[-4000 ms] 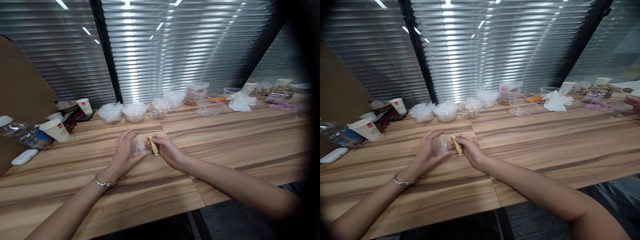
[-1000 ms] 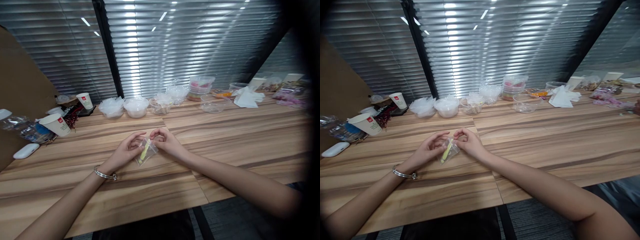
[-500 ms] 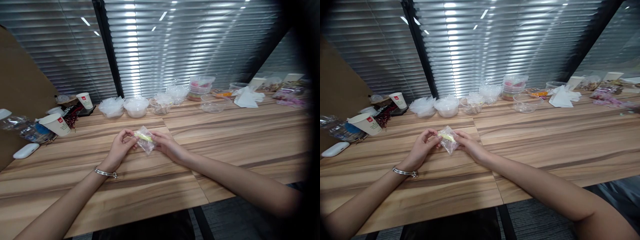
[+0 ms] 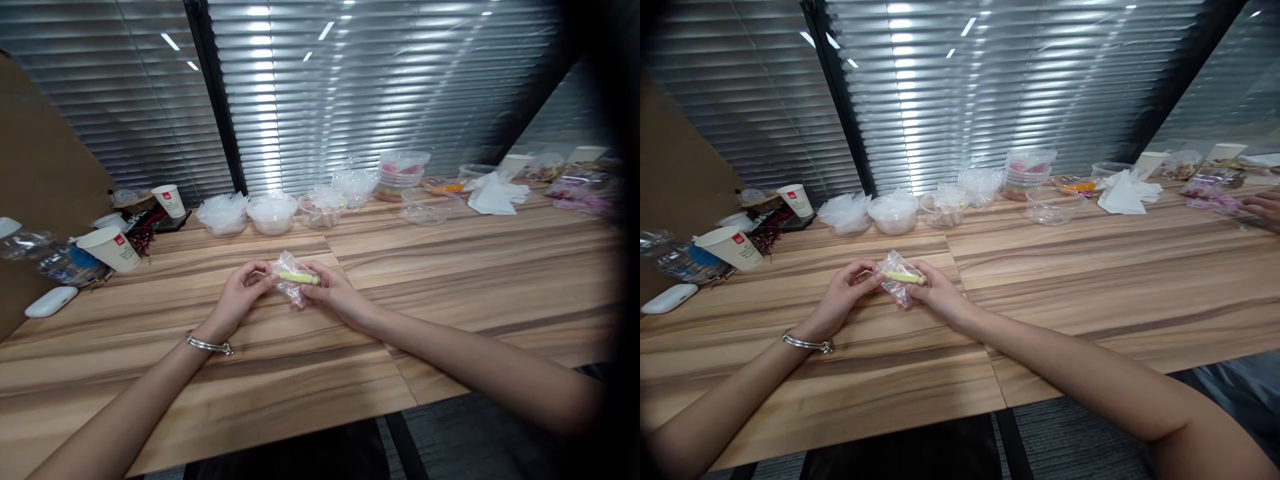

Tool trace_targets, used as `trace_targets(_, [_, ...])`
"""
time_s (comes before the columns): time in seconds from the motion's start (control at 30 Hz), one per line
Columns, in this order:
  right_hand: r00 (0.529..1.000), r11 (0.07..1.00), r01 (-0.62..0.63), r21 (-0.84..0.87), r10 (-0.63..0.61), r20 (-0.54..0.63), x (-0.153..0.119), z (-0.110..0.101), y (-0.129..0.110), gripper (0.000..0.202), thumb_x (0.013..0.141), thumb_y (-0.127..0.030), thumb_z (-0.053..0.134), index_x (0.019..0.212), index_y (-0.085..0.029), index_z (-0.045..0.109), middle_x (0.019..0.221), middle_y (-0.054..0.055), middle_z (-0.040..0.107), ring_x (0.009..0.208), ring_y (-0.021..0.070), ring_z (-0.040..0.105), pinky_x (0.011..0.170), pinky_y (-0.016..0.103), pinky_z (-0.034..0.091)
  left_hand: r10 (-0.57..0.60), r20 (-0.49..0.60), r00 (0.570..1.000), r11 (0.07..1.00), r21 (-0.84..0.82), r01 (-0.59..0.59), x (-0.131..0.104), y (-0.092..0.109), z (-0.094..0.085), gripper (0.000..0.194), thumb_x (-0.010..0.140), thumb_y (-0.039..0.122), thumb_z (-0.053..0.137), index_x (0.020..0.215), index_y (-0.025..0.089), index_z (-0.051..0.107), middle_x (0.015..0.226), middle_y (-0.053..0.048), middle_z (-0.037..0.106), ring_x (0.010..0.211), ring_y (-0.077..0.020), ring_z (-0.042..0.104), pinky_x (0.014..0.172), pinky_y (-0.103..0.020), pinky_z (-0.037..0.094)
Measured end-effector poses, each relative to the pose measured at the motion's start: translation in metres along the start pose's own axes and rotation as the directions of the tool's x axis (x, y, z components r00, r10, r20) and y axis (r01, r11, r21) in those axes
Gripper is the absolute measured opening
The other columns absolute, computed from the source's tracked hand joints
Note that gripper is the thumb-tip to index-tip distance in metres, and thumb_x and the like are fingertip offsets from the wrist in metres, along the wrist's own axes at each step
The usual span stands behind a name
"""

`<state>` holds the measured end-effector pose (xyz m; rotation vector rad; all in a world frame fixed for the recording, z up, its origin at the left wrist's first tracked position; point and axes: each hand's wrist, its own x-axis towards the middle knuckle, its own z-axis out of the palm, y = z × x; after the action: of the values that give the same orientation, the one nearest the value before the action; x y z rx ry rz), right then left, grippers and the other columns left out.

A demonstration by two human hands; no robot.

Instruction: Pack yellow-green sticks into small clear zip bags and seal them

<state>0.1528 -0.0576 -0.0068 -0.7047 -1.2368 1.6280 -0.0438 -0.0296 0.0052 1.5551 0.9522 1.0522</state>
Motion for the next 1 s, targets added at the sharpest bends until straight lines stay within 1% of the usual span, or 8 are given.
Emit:
trace_targets(0.07, [1.000,1.000,0.001,0.007,-0.001,-0.021,0.0000,0.0002,-0.0010,0.040,0.074,-0.017,0.063,0.113,-0.018,0.051,0.097,0.005,0.063,0.072,0.0136,0.062,0.070,0.029,0.048,0.003,0.030,1.000,1.000,-0.003,-0.002,0.0000,0.0004,-0.0011,0.020,0.075,0.028,0.066,0.088,0.016,0.057,0.091,-0.003,0.060,0.083,-0.0134,0.056,0.078,-0.026,0.045])
trace_targets(0.17, [1.000,1.000,-0.011,0.017,0.012,-0.027,0.0004,0.0003,-0.0021,0.037,0.073,-0.016,0.063,0.109,-0.017,0.053,0.090,0.004,0.063,0.068,0.0128,0.060,0.070,0.029,0.048,0.007,0.081,0.997,0.999,-0.042,-0.004,-0.0015,0.0016,-0.0010,0.019,0.075,0.026,0.065,0.088,0.017,0.054,0.093,-0.002,0.058,0.088,-0.0134,0.056,0.082,-0.026,0.045])
trace_targets(0.3, [1.000,0.999,0.003,0.050,-0.003,-0.001,0.0004,0.0009,-0.0024,0.031,0.075,-0.019,0.063,0.104,-0.016,0.055,0.086,0.004,0.063,0.066,0.0126,0.059,0.071,0.030,0.047,0.030,0.105,0.994,0.994,-0.107,-0.019,-0.0043,0.0037,0.0016,0.029,0.073,0.022,0.067,0.094,0.020,0.048,0.103,-0.002,0.054,0.092,-0.0137,0.056,0.083,-0.027,0.046])
trace_targets(0.43, [0.999,0.997,0.012,0.072,-0.015,0.038,-0.0001,0.0019,-0.0012,0.036,0.076,-0.023,0.063,0.110,-0.017,0.052,0.084,0.004,0.063,0.067,0.0130,0.059,0.072,0.031,0.048,0.046,0.103,0.994,0.994,-0.106,-0.035,-0.0049,0.0052,0.0034,0.036,0.074,0.020,0.066,0.103,0.021,0.047,0.113,-0.005,0.051,0.099,-0.0154,0.055,0.087,-0.029,0.046])
trace_targets(0.5, [0.999,0.998,0.005,0.070,-0.008,0.042,-0.0003,0.0022,-0.0009,0.037,0.077,-0.025,0.063,0.111,-0.016,0.051,0.083,0.004,0.064,0.068,0.0135,0.059,0.072,0.032,0.048,0.043,0.104,0.994,0.995,-0.098,-0.033,-0.0046,0.0049,0.0034,0.036,0.075,0.020,0.065,0.107,0.021,0.047,0.114,-0.005,0.052,0.103,-0.0162,0.053,0.089,-0.030,0.044])
trace_targets(0.7, [0.999,0.998,0.003,0.070,-0.006,0.046,-0.0007,0.0030,-0.0027,0.034,0.078,-0.025,0.062,0.109,-0.016,0.053,0.088,0.005,0.064,0.068,0.0134,0.060,0.071,0.030,0.048,0.071,0.089,0.994,0.993,-0.098,-0.062,-0.0028,0.0012,0.0015,0.029,0.075,0.020,0.065,0.101,0.021,0.053,0.107,-0.003,0.055,0.098,-0.0151,0.054,0.086,-0.027,0.045])
trace_targets(0.9, [0.999,0.998,-0.004,0.058,0.002,0.045,-0.0014,0.0029,-0.0027,0.029,0.079,-0.025,0.061,0.105,-0.015,0.055,0.087,0.005,0.064,0.071,0.0142,0.060,0.070,0.029,0.047,0.128,0.045,0.991,0.991,-0.054,-0.126,-0.0030,0.0003,0.0009,0.028,0.074,0.019,0.067,0.101,0.019,0.058,0.103,-0.004,0.059,0.094,-0.0160,0.056,0.085,-0.029,0.045])
trace_targets(1.0, [0.999,0.999,-0.003,0.032,0.001,0.052,-0.0011,0.0016,-0.0012,0.027,0.081,-0.027,0.059,0.104,-0.015,0.055,0.086,0.006,0.064,0.072,0.0146,0.061,0.070,0.029,0.047,0.182,0.002,0.983,0.983,-0.009,-0.182,-0.0028,-0.0003,0.0015,0.028,0.073,0.020,0.067,0.100,0.019,0.059,0.103,-0.005,0.059,0.095,-0.0172,0.056,0.085,-0.030,0.045])
